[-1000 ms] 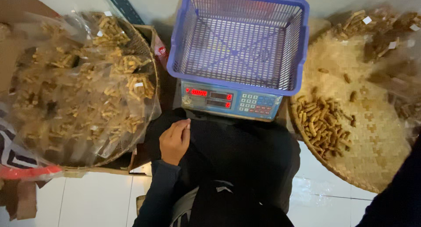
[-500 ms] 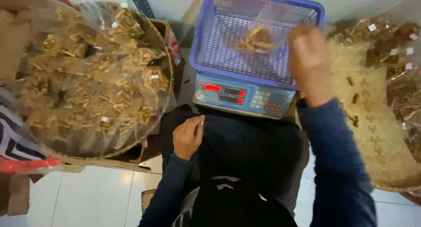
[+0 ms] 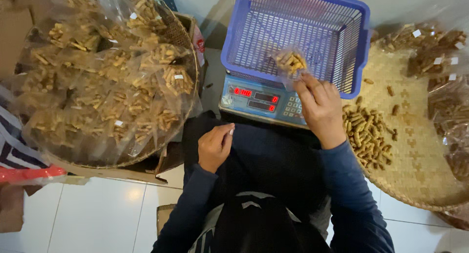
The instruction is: The person sits on the floor and packs dried snack pieces into clear plastic bags. They take pieces from large woven trays, place a filled bag on a digital scale to weigh it, adjust the contents, and set filled bags aside with the other packed bags.
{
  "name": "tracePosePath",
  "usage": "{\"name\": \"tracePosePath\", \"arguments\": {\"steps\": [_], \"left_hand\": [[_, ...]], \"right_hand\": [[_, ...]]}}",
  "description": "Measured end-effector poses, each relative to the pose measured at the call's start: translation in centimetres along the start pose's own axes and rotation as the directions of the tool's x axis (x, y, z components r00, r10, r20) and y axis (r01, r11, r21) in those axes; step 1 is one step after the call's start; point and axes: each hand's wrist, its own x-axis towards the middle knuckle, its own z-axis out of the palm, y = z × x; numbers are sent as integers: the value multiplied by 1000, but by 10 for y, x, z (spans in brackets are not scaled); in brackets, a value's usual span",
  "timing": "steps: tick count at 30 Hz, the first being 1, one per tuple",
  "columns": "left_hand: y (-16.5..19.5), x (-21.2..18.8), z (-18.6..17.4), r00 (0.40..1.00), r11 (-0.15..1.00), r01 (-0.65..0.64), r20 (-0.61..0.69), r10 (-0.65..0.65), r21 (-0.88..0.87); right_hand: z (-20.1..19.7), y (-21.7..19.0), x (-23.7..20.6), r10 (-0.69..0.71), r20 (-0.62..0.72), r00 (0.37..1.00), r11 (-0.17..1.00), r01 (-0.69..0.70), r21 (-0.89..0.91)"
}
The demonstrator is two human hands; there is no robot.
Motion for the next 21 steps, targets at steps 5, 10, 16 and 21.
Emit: {"name": "tracePosePath", "arguments": {"steps": [5, 10, 16, 21], "left_hand": [[0, -4, 1, 1000, 1000, 2, -8, -2, -10], [-4, -7, -2, 1000, 999, 15, -15, -15, -44], [-4, -10, -5, 996, 993, 85, -5, -86, -84], [-2, -8, -1, 998, 997, 50, -37, -52, -65]], "right_hand": [[0, 4, -35, 39, -120, 992, 998, -34, 46], [-4, 48, -109, 386, -226, 895, 897, -421, -133], [-10, 146, -233, 747, 128, 652, 664, -733, -145], [12, 176, -290, 754, 332, 567, 624, -776, -92]]}}
